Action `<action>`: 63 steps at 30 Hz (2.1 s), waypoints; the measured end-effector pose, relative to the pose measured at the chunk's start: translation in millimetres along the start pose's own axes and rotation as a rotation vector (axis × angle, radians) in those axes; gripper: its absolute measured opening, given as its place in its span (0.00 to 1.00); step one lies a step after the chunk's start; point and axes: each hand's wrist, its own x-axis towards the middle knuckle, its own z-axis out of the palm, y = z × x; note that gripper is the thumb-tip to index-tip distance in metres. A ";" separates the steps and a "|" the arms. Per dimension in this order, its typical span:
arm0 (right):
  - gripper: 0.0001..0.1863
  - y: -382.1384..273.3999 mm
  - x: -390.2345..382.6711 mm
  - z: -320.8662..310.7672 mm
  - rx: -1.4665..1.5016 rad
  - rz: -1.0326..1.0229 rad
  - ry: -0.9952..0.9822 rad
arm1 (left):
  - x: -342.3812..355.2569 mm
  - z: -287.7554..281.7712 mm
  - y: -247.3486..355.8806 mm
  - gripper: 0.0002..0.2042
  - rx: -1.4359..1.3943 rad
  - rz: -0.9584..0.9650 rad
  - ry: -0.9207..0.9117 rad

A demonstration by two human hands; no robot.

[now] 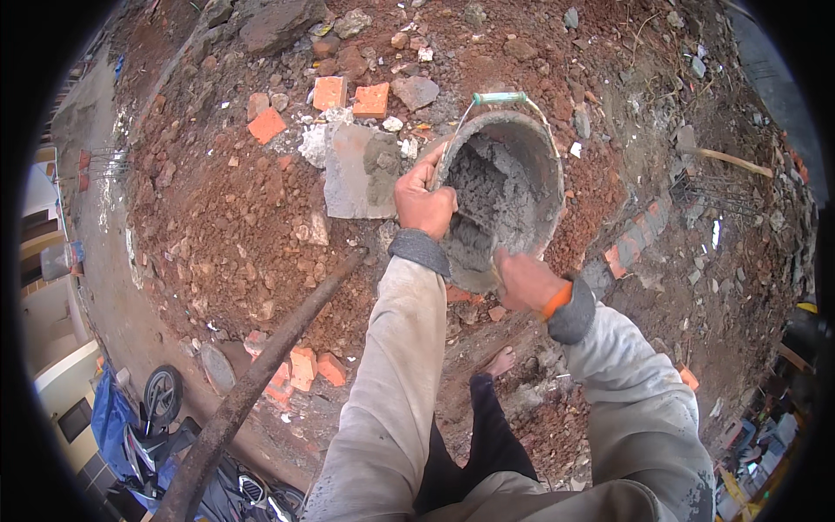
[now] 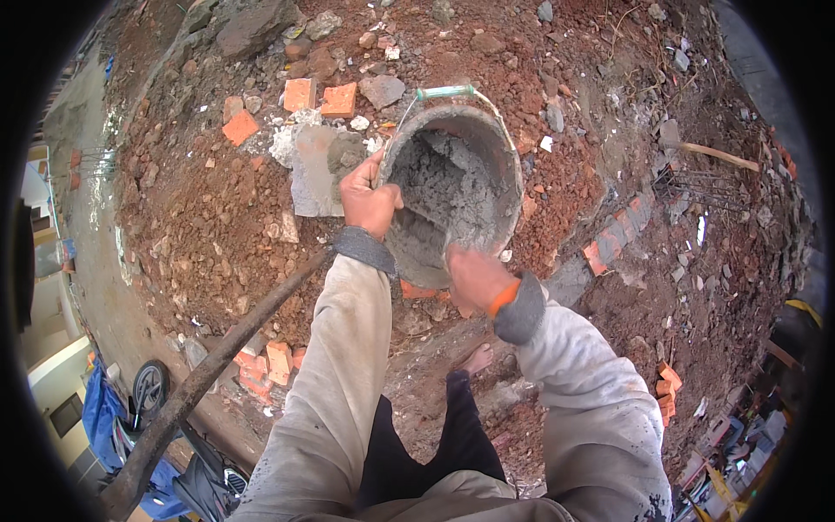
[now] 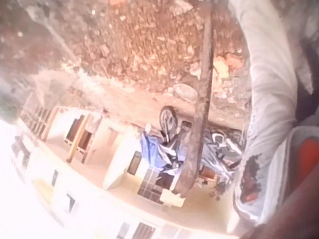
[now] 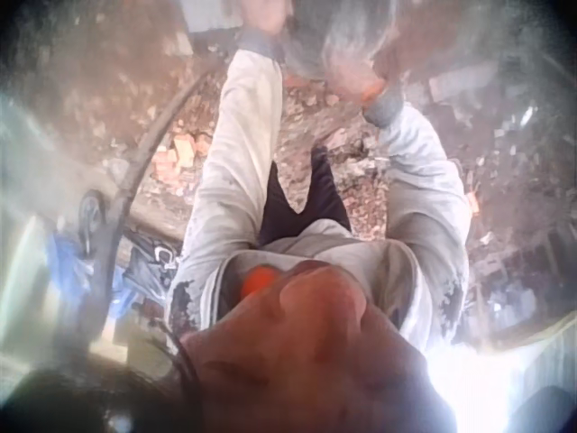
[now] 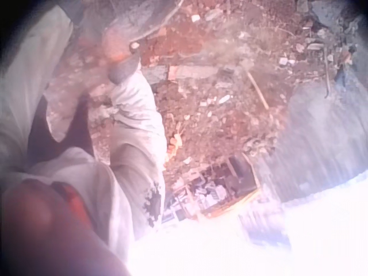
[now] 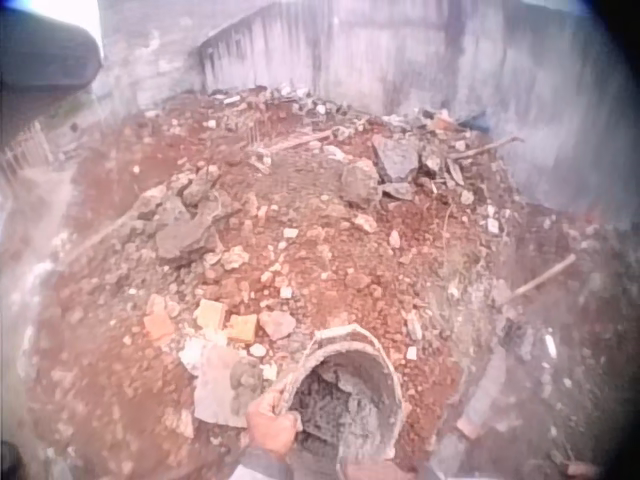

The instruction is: The person scoops cement from a bucket with a trowel and spreads it on the ground to form a linear bed. They then place red bricks one by one onto the cement, tapping them into alignment to create a short brick path.

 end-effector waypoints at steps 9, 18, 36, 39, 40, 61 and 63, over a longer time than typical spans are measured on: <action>0.27 73.0 47.1 -21.7 0.202 0.212 0.097 | 10.2 24.8 5.6 0.05 -0.053 0.071 0.019; 0.24 16.6 30.8 -67.9 -0.078 0.245 0.108 | 3.0 6.8 -11.4 0.16 0.130 0.192 0.032; 0.05 47.1 8.4 31.3 1.349 0.297 -0.272 | 6.9 -3.2 3.8 0.08 -0.018 0.065 -0.005; 0.04 31.2 17.3 44.8 1.550 0.293 -0.360 | 5.9 -8.0 -2.1 0.11 -0.005 0.027 -0.024; 0.04 27.9 16.9 48.7 1.591 0.280 -0.366 | 4.3 -10.4 -1.9 0.11 -0.005 0.027 -0.032; 0.13 7.7 50.8 58.7 2.703 -0.426 -0.710 | -1.8 -13.8 -12.7 0.14 0.014 0.046 0.064; 0.17 1.3 62.5 35.8 2.952 -0.654 -0.568 | 0.2 -10.0 -8.4 0.10 0.020 -0.033 0.059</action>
